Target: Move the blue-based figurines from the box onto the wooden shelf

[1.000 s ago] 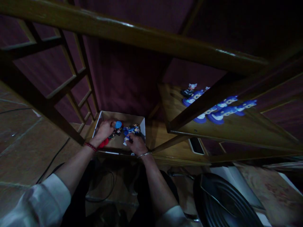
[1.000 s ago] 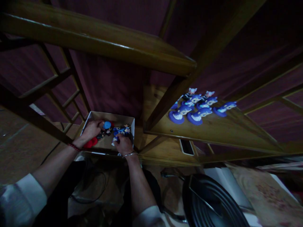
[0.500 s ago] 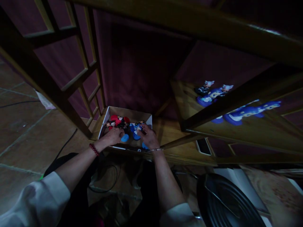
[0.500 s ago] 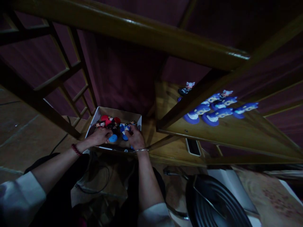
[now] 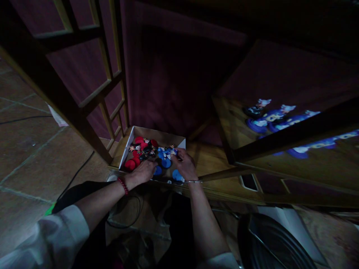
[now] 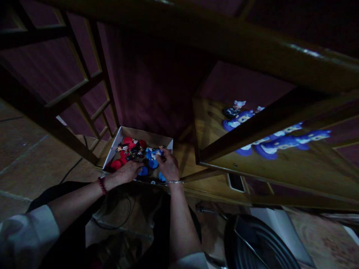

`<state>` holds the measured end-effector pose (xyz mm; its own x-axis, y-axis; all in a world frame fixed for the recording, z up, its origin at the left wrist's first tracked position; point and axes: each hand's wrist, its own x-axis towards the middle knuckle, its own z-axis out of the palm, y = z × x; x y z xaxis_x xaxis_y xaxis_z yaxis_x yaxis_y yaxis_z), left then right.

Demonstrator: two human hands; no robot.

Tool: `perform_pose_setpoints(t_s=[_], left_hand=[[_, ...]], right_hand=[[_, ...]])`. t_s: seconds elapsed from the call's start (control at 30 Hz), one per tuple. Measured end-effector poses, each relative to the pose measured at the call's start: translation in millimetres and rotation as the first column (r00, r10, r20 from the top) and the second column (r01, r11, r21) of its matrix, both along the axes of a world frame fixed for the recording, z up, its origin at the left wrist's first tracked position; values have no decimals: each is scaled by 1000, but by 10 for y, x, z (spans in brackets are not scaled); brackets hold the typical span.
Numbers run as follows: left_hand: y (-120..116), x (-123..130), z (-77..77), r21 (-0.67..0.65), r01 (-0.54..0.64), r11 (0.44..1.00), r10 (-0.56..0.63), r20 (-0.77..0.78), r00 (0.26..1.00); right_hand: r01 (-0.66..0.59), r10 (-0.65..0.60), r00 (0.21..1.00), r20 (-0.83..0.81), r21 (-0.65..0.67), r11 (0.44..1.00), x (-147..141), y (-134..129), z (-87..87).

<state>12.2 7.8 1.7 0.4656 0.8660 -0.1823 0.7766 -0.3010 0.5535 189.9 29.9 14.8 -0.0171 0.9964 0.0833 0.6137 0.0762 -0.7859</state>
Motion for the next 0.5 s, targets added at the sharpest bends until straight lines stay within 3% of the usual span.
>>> perform_pose_setpoints(t_s=[0.3, 0.37, 0.5], left_hand=[[32, -34, 21, -9, -8, 1000, 7, -21, 1000], [41, -33, 51, 8, 5, 1000, -4, -30, 1000], [38, 60, 157, 66, 85, 994, -84, -29, 996]], right_hand=[[-170, 191, 974, 125, -164, 972, -58, -148, 70], [-130, 150, 981, 126, -155, 979, -14, -146, 61], [61, -53, 996, 65, -129, 990, 91, -122, 87]])
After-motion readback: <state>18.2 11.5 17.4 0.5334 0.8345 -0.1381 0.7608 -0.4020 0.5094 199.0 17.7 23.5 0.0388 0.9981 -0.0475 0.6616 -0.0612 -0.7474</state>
